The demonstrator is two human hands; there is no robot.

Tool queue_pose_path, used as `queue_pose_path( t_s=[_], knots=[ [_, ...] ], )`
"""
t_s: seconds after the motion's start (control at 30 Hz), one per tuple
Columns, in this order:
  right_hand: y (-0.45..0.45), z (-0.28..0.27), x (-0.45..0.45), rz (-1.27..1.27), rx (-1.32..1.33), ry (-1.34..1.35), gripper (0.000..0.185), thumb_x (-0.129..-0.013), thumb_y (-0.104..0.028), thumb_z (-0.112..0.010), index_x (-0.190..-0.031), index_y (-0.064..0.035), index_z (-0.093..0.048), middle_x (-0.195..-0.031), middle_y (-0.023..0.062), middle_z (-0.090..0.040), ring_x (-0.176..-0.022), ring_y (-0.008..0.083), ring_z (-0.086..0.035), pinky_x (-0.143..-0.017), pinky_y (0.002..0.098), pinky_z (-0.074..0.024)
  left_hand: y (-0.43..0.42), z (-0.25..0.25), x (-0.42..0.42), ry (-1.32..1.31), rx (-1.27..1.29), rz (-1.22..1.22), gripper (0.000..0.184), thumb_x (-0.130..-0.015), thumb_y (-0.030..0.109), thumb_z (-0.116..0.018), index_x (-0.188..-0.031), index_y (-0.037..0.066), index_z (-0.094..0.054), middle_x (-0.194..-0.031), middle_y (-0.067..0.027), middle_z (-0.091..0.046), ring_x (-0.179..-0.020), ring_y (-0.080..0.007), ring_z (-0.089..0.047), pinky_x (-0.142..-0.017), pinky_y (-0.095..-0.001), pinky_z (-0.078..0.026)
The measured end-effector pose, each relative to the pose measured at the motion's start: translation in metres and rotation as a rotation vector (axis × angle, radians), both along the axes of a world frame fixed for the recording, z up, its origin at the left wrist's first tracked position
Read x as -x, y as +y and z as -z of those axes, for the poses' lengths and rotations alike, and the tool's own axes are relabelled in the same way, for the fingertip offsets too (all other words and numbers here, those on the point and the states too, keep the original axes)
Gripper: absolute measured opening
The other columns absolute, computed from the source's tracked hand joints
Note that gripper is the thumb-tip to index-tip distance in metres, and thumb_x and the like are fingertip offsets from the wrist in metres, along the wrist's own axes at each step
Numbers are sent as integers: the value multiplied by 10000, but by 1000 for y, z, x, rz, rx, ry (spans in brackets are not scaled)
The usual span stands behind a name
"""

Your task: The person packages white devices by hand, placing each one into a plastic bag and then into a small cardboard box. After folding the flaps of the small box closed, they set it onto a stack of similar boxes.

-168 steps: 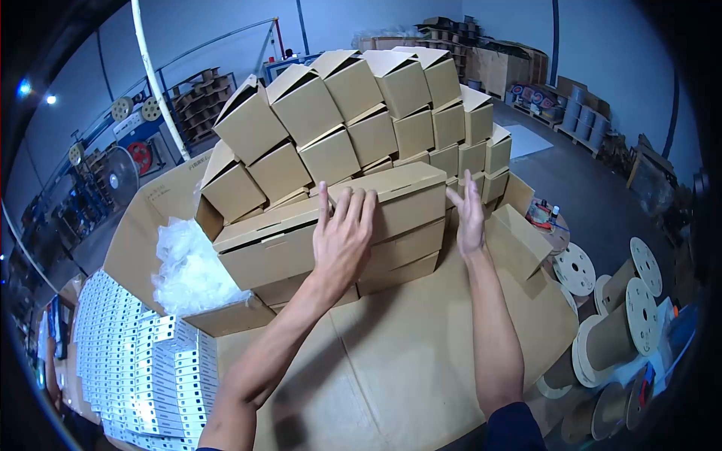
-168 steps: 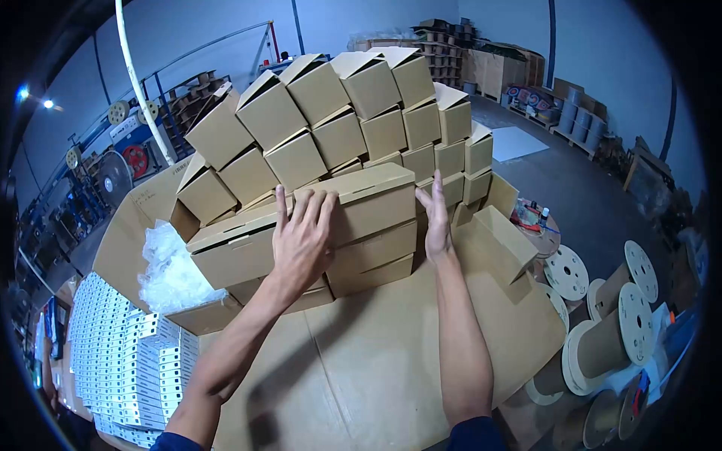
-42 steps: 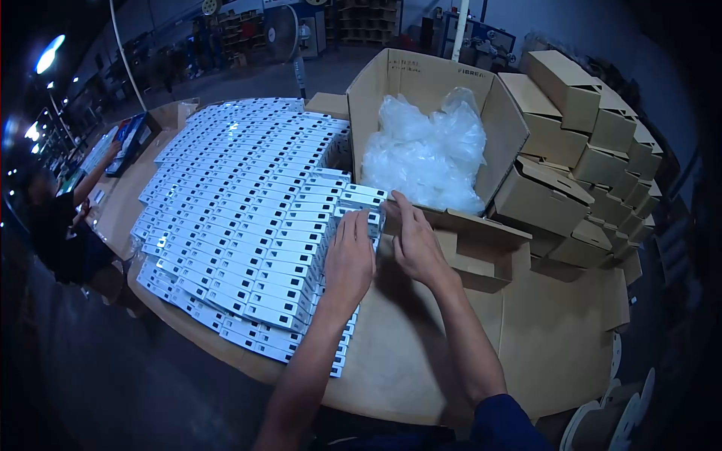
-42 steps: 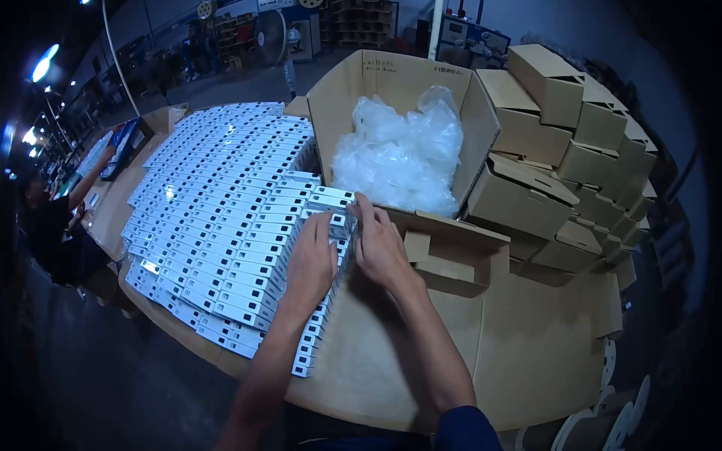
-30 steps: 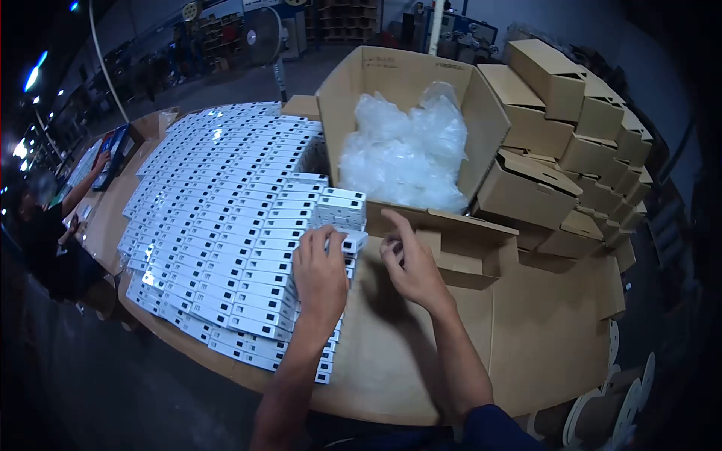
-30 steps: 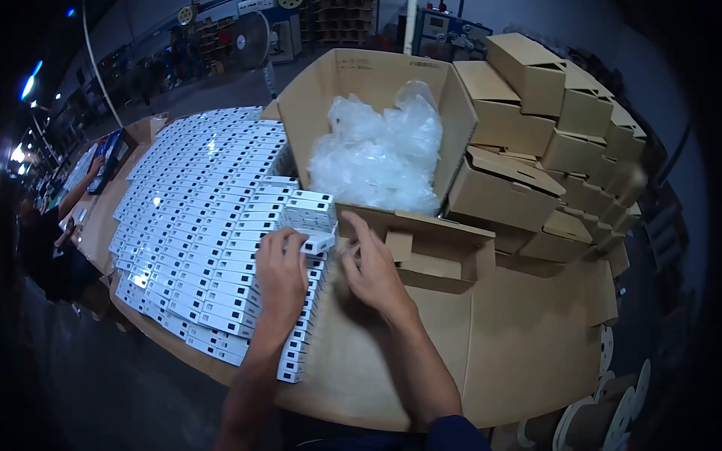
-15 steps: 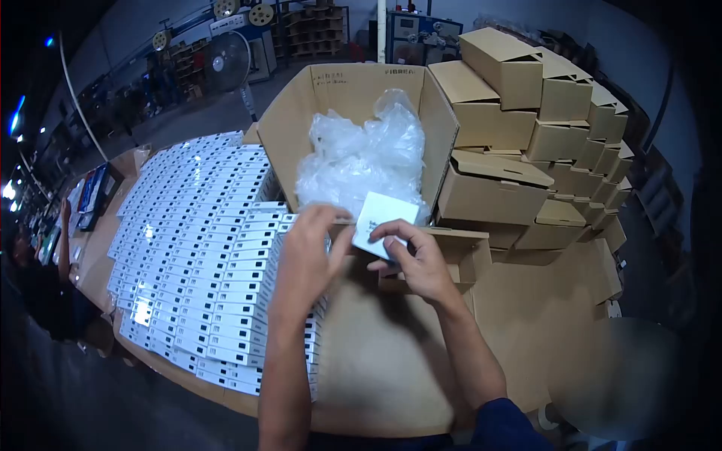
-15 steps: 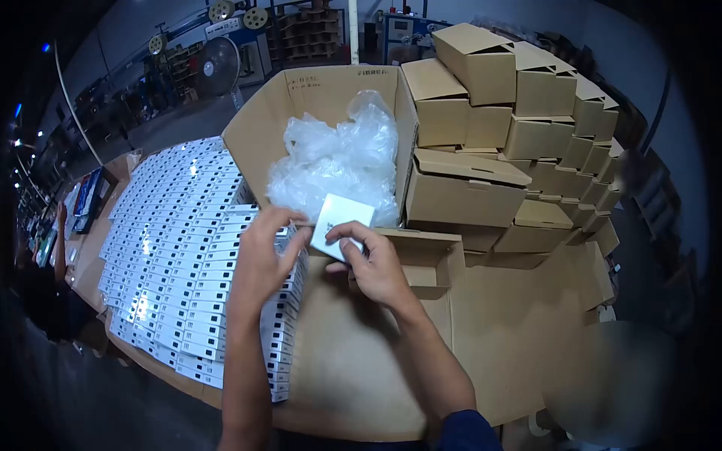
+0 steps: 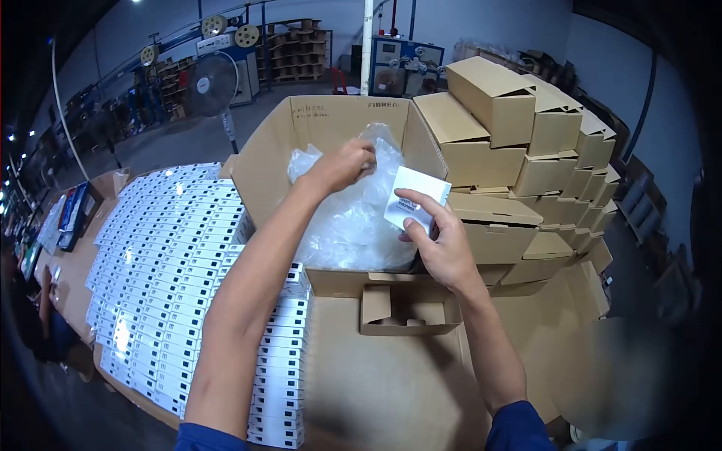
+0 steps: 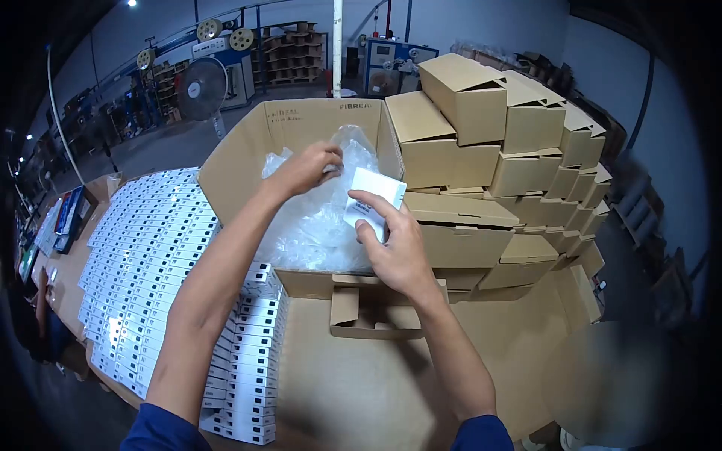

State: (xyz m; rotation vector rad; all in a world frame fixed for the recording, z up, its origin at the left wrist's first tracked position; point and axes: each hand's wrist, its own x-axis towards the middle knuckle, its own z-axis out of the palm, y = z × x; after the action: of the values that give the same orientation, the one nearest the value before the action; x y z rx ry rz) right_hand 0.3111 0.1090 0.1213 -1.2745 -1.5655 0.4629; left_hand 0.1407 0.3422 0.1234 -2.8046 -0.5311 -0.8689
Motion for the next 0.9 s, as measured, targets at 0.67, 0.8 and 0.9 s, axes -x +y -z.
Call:
queue_pose_path(
  t_s=[0.67, 0.8, 0.9],
  knots=[
    [-42, -25, 28, -293, -78, 89, 260, -938, -197, -797, -1050, 33, -749, -1089, 97, -633, -874, 153, -672, -736, 276, -557, -243, -55, 115, -617, 840, 64, 239, -1067, 237, -621, -1062, 6, -682, -900, -4, -683, -815, -69, -625, -758, -237, -509],
    [-134, 30, 48, -110, -210, 43, 197, -956, -175, -770, -981, 18, -744, -1026, 80, -606, -882, 147, -633, -759, 279, -523, -303, 27, 82, -1287, 1112, 23, 264, -1111, 217, -507, -1002, 4, -619, -906, -7, -614, -836, -73, -549, -764, -246, -473],
    [-192, 62, 60, 13, -175, 168, 204, -960, -192, -768, -971, 8, -728, -939, 57, -569, -796, 111, -555, -686, 261, -446, -362, 67, 57, -1480, 998, -22, 251, -1118, 251, -501, -1117, 22, -604, -979, -15, -612, -890, -75, -539, -830, -255, -473]
  ],
)
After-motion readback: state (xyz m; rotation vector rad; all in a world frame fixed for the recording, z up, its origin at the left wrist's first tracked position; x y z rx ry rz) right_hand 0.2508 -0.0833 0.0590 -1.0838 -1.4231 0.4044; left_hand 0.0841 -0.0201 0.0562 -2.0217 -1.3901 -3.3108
